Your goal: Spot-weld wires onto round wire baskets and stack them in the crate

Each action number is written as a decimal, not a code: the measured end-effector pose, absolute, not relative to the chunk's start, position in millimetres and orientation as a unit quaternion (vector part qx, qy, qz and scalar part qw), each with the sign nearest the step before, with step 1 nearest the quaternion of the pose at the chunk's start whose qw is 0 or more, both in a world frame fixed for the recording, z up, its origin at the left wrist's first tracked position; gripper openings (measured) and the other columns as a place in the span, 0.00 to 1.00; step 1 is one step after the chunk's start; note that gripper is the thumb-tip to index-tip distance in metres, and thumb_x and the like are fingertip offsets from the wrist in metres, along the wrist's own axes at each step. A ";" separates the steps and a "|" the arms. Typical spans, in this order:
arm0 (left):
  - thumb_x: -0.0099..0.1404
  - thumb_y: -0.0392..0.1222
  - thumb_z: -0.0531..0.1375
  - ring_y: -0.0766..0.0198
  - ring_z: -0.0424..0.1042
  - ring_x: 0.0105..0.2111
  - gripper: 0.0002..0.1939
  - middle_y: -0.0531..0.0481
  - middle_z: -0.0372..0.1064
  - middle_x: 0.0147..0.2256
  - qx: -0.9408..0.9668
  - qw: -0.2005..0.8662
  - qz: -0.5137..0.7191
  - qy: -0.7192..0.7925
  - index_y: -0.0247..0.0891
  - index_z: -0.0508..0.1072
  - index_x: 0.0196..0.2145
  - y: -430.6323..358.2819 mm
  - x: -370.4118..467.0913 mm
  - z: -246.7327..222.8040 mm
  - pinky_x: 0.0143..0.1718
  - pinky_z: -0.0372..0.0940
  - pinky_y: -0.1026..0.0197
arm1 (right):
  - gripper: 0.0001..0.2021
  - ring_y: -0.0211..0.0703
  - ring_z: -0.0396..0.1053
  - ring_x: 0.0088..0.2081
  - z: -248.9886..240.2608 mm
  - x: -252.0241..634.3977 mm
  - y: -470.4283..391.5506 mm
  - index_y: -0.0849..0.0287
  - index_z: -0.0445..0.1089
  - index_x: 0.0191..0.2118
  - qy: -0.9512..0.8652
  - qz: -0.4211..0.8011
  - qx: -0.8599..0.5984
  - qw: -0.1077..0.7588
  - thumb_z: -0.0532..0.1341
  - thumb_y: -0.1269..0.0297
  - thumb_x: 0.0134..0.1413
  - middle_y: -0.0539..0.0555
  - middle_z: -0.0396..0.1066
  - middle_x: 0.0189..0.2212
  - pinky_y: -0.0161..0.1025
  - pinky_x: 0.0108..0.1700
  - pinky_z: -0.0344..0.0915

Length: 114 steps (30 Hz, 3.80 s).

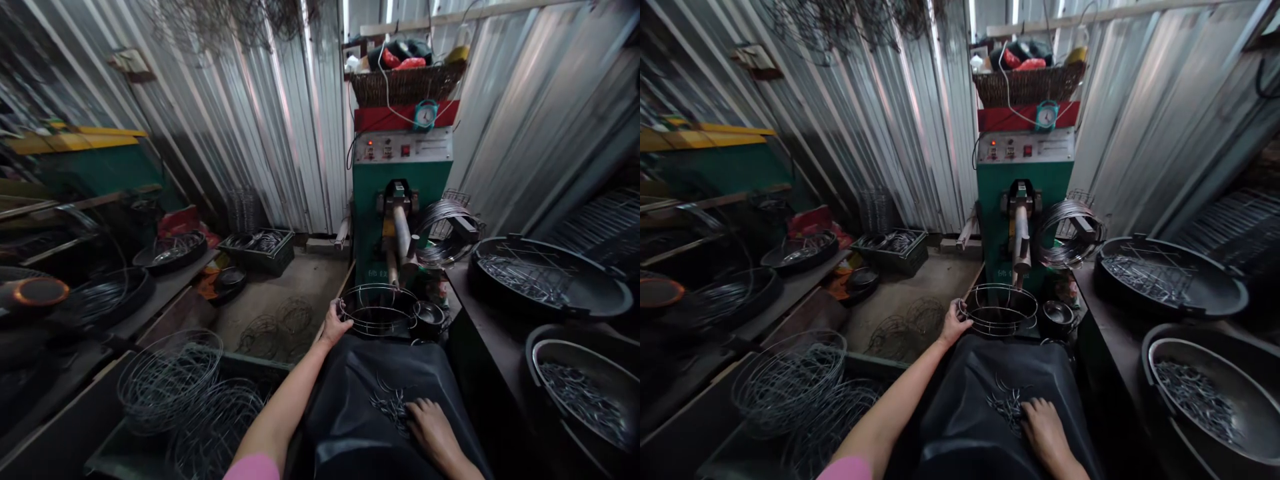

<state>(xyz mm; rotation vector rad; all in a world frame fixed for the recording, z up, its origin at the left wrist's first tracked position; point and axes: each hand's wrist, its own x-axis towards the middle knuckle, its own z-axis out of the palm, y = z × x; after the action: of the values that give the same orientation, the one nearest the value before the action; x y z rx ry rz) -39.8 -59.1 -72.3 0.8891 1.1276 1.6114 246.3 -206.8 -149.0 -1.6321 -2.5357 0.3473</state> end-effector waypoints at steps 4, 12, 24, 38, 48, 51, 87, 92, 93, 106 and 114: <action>0.36 0.27 0.67 0.62 0.64 0.44 0.31 0.50 0.63 0.40 0.378 0.463 0.641 0.481 0.39 0.66 0.40 -54.0 -33.0 -96.3 0.49 0.60 0.56 | 0.15 0.53 0.67 0.43 -150.7 247.0 -206.2 0.54 0.70 0.45 -0.839 0.115 -0.527 0.075 0.54 0.69 0.51 0.58 0.71 0.41 0.48 0.45 0.60; 0.42 0.34 0.68 0.65 0.65 0.41 0.28 0.50 0.62 0.38 0.391 0.458 0.641 0.476 0.39 0.63 0.41 -43.6 -14.6 -128.4 0.44 0.62 0.59 | 0.16 0.53 0.67 0.44 -152.9 247.9 -204.5 0.53 0.70 0.45 -0.838 0.134 -0.523 0.080 0.54 0.69 0.51 0.58 0.70 0.43 0.48 0.44 0.61; 0.41 0.40 0.69 0.72 0.62 0.26 0.24 0.57 0.60 0.27 0.386 0.418 0.630 0.528 0.37 0.61 0.32 -36.1 -1.4 -138.5 0.32 0.61 0.66 | 0.13 0.49 0.67 0.41 -165.0 252.6 -205.4 0.56 0.69 0.44 -0.851 0.085 -0.496 0.149 0.54 0.66 0.54 0.57 0.71 0.40 0.44 0.42 0.59; 0.41 0.52 0.68 0.72 0.62 0.24 0.27 0.57 0.58 0.27 0.248 0.548 0.619 0.505 0.38 0.62 0.34 -68.9 15.2 -97.6 0.22 0.65 0.67 | 0.12 0.50 0.66 0.40 -153.2 249.2 -203.1 0.57 0.69 0.44 -0.858 0.098 -0.492 0.107 0.54 0.68 0.55 0.57 0.70 0.39 0.44 0.40 0.58; 0.41 0.51 0.68 0.73 0.60 0.23 0.26 0.56 0.57 0.27 0.230 0.537 0.603 0.543 0.38 0.61 0.33 -75.1 11.4 -97.9 0.21 0.62 0.69 | 0.12 0.49 0.66 0.39 -136.7 244.8 -202.8 0.58 0.69 0.44 -0.856 0.115 -0.496 0.088 0.53 0.68 0.55 0.57 0.70 0.39 0.43 0.40 0.58; 0.42 0.50 0.68 0.74 0.59 0.22 0.26 0.57 0.57 0.25 0.219 0.538 0.603 0.547 0.38 0.61 0.33 -75.3 13.8 -94.8 0.20 0.62 0.69 | 0.12 0.49 0.66 0.39 -135.0 244.1 -203.1 0.59 0.69 0.44 -0.856 0.120 -0.497 0.081 0.53 0.68 0.56 0.58 0.70 0.39 0.43 0.40 0.58; 0.46 0.49 0.65 0.76 0.56 0.15 0.19 0.60 0.53 0.22 0.176 0.574 0.540 0.590 0.37 0.61 0.29 -44.6 1.0 2.0 0.16 0.49 0.71 | 0.07 0.53 0.64 0.42 -63.6 216.0 -168.4 0.65 0.70 0.37 -0.855 0.166 -0.474 -0.133 0.59 0.68 0.53 0.62 0.69 0.37 0.42 0.40 0.56; 0.45 0.49 0.66 0.76 0.56 0.15 0.20 0.61 0.53 0.22 0.143 0.598 0.551 0.564 0.37 0.61 0.30 -47.2 1.4 2.0 0.16 0.49 0.70 | 0.15 0.55 0.65 0.41 -60.0 211.1 -171.2 0.67 0.67 0.42 -0.809 0.113 -0.565 -0.119 0.60 0.60 0.54 0.64 0.70 0.36 0.43 0.38 0.56; 0.45 0.49 0.66 0.76 0.57 0.15 0.20 0.60 0.53 0.22 0.142 0.592 0.558 0.563 0.37 0.61 0.30 -47.9 2.6 3.2 0.16 0.49 0.70 | 0.14 0.54 0.65 0.40 -60.6 211.8 -171.5 0.66 0.68 0.41 -0.802 0.117 -0.572 -0.126 0.59 0.59 0.55 0.63 0.70 0.35 0.43 0.37 0.56; 0.47 0.49 0.66 0.78 0.52 0.15 0.19 0.61 0.49 0.19 0.138 0.545 0.608 0.561 0.36 0.60 0.23 -47.9 13.9 11.1 0.14 0.45 0.71 | 0.09 0.52 0.62 0.42 -79.7 193.6 -174.8 0.62 0.70 0.39 -0.856 0.161 -0.477 -0.116 0.60 0.65 0.53 0.60 0.69 0.38 0.43 0.42 0.54; 0.45 0.49 0.67 0.80 0.48 0.13 0.20 0.63 0.47 0.18 0.103 0.593 0.622 0.500 0.37 0.60 0.25 -52.9 16.0 12.1 0.14 0.45 0.71 | 0.12 0.54 0.60 0.49 -92.6 176.5 -183.9 0.64 0.73 0.39 -0.890 0.104 -0.432 -0.105 0.52 0.74 0.57 0.63 0.70 0.44 0.52 0.53 0.50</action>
<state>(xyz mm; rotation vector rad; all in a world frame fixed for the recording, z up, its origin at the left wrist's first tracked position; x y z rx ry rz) 16.0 -52.9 12.1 0.2397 1.1617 1.4467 176.5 -183.9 -92.6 -1.4545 -2.9984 0.3509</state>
